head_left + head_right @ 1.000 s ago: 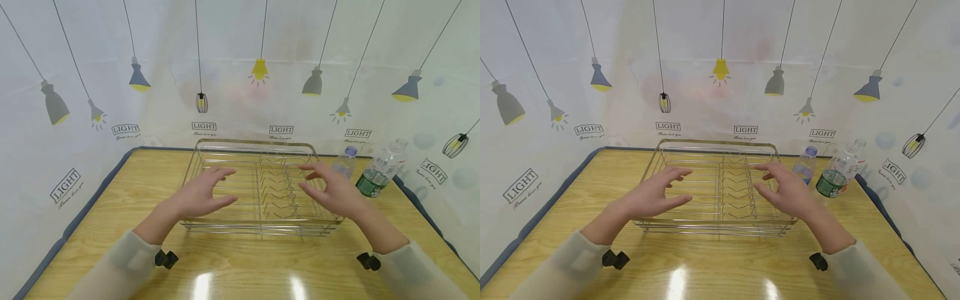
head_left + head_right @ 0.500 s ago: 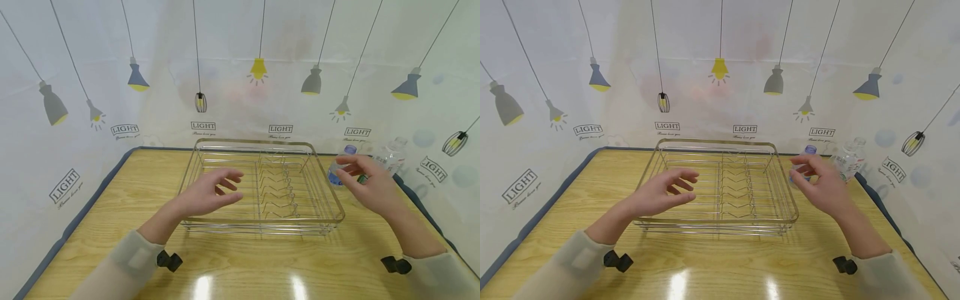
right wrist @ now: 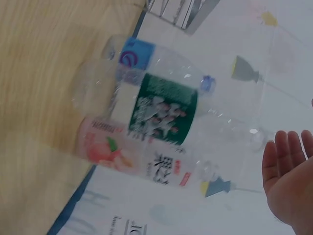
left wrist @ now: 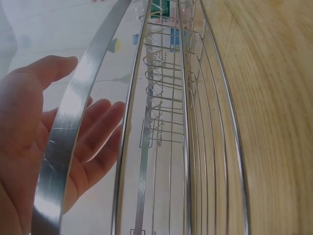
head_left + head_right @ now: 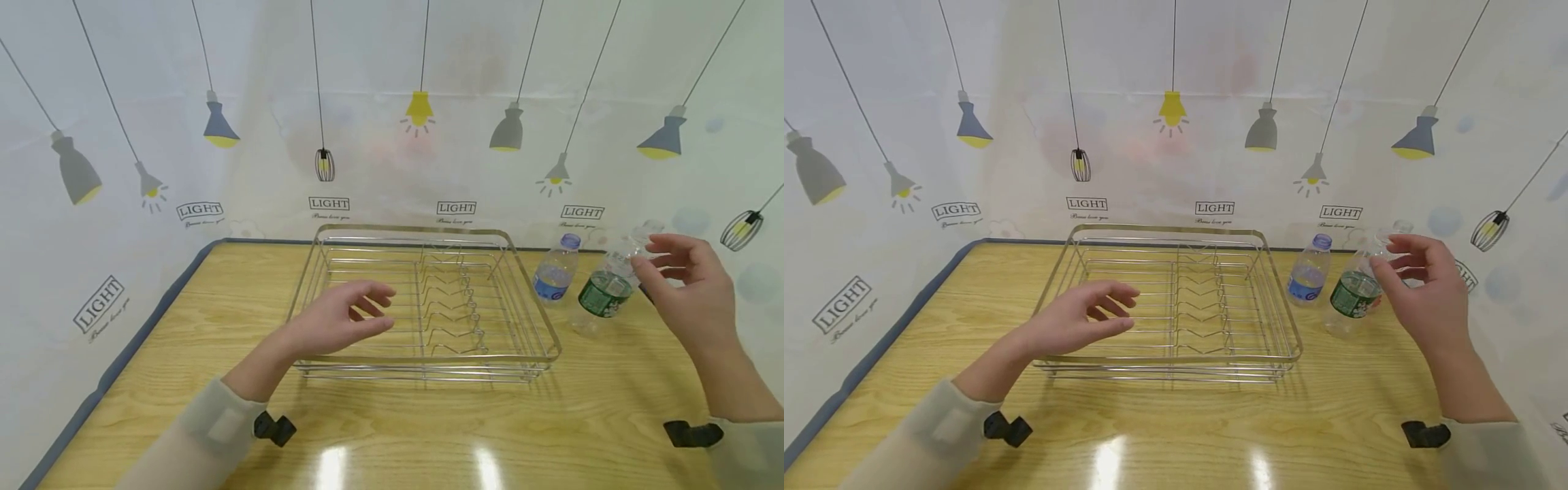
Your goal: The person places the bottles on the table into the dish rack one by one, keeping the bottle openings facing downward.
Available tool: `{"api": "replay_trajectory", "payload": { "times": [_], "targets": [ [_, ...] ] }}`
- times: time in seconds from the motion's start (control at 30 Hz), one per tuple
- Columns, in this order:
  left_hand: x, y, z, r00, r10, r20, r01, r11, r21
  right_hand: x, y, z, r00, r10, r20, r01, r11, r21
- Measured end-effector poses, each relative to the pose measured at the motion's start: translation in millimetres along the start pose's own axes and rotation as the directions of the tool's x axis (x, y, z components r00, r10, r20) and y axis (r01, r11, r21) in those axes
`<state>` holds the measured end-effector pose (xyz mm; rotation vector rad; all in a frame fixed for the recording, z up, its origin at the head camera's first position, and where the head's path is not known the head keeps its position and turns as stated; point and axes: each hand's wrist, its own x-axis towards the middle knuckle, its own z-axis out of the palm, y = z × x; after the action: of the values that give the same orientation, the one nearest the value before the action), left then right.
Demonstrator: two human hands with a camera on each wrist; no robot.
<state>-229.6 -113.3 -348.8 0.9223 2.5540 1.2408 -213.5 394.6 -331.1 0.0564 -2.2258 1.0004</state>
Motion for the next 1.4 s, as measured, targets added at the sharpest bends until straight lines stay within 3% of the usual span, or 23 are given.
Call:
{"api": "replay_trajectory", "payload": {
  "times": [0.13, 0.27, 0.43, 0.67, 1.2, 1.4],
  "targets": [
    [-1.9, -1.7, -0.2, 1.0, -0.003, 0.009, 0.003, 1.0, 0.006, 0.9, 16.9, -3.9, 0.992, 0.122, -0.018, -0.123, 0.992, -0.041],
    [-3.9, -2.9, 0.1, 1.0, -0.015, 0.02, 0.015, 1.0, 0.019, 1.1, 33.6, -8.0, 0.971, 0.214, 0.108, -0.212, 0.977, -0.029],
    [-5.2, -3.8, 0.1, 1.0, -0.02, 0.02, 0.019, 1.0, 0.016, 2.3, 53.5, -6.4, 0.919, 0.258, 0.299, -0.256, 0.965, -0.046],
    [-5.6, -5.7, 0.1, 1.0, -0.014, 0.021, 0.013, 1.0, 0.014, 0.5, 63.8, 4.4, 0.884, 0.285, 0.37, -0.265, 0.959, -0.104],
    [-7.0, -1.3, -2.7, 1.0, -0.022, 0.015, 0.022, 1.0, -0.003, 1.8, 65.1, 14.8, 0.879, 0.243, 0.41, -0.226, 0.97, -0.091],
    [-7.2, -1.0, -3.4, 1.0, -0.025, 0.017, 0.025, 1.0, -0.004, -0.6, 60.4, 15.9, 0.894, 0.22, 0.39, -0.2, 0.975, -0.091]
  ]
}}
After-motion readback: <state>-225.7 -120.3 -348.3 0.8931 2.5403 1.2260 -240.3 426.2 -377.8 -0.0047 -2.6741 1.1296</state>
